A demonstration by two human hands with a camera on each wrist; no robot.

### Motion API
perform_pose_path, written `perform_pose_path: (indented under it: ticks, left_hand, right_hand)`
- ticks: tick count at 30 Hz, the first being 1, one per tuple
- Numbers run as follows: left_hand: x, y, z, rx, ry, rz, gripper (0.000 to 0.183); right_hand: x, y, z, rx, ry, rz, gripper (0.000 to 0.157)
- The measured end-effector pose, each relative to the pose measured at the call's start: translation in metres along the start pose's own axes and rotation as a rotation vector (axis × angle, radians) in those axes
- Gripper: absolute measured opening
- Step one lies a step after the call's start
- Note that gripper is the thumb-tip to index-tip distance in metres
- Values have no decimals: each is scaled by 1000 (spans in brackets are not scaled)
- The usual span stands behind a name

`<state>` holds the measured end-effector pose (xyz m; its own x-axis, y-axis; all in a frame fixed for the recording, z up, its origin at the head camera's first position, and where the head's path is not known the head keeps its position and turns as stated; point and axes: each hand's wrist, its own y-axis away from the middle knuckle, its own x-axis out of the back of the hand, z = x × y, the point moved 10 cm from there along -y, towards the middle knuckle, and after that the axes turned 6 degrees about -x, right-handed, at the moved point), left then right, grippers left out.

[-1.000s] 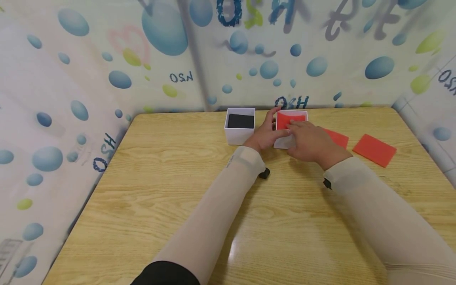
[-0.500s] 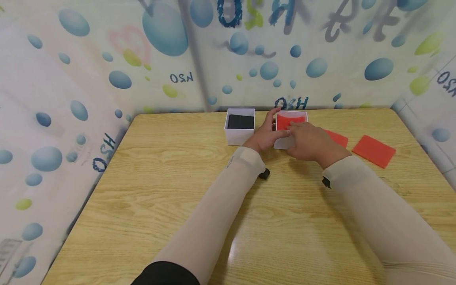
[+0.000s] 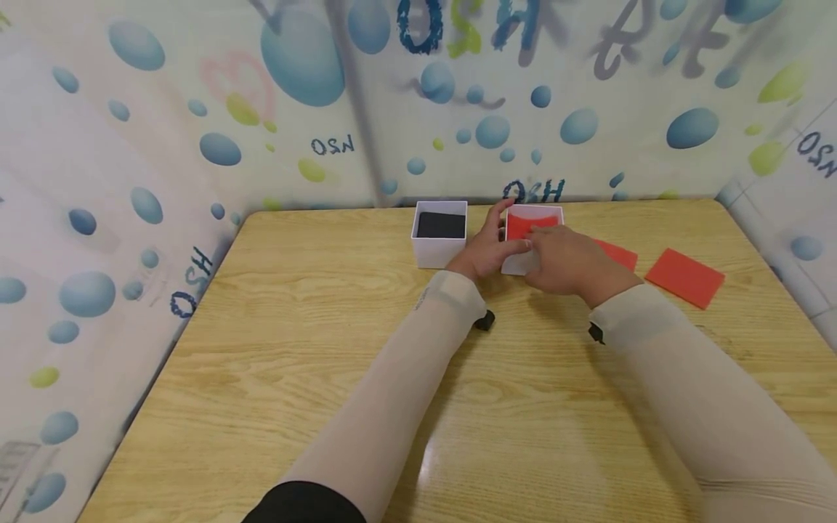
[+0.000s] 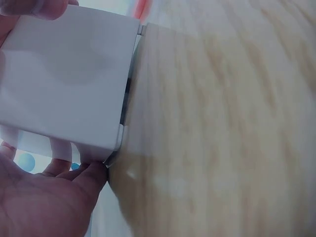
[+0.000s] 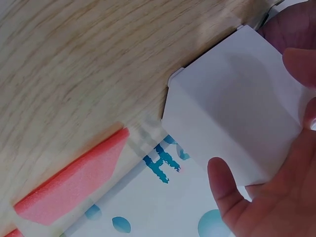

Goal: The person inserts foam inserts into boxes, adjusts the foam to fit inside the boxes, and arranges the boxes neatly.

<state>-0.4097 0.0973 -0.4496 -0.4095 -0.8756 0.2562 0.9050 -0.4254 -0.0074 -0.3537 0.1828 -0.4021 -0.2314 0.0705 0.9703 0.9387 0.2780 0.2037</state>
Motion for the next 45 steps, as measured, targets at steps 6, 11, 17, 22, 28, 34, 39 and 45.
perform_pose_path:
  ticks: [6,11,17,22,28,34,39,45]
  left_hand:
    - [0,1,1,-10,38,-14,87]
    - [-1,1,2,-13,54,-7,88]
    - [-1,2,4,3,33,-1,87]
    - [0,2,3,7,9,5,87]
    - [-1,2,4,2,5,9,87]
    - [-1,4,2,20,34,11,85]
    - [-1,4,2,12,25,15,86]
    - [0,3,1,11,19,12,86]
  right_hand:
    - [0,-1,-1,6,2,5,72]
    - [-1,0,-1,16,-7,12,75]
    - [0,3,0,34,-15,14,82]
    - [0,4,1,47,-52,4,87]
    - [10,7,4,101,-173,58,92]
    - [22,13,25,43,-219,93,93]
    - [32,21,53,-34,-240,128,99]
    - [31,30,90,-108,-282,125,99]
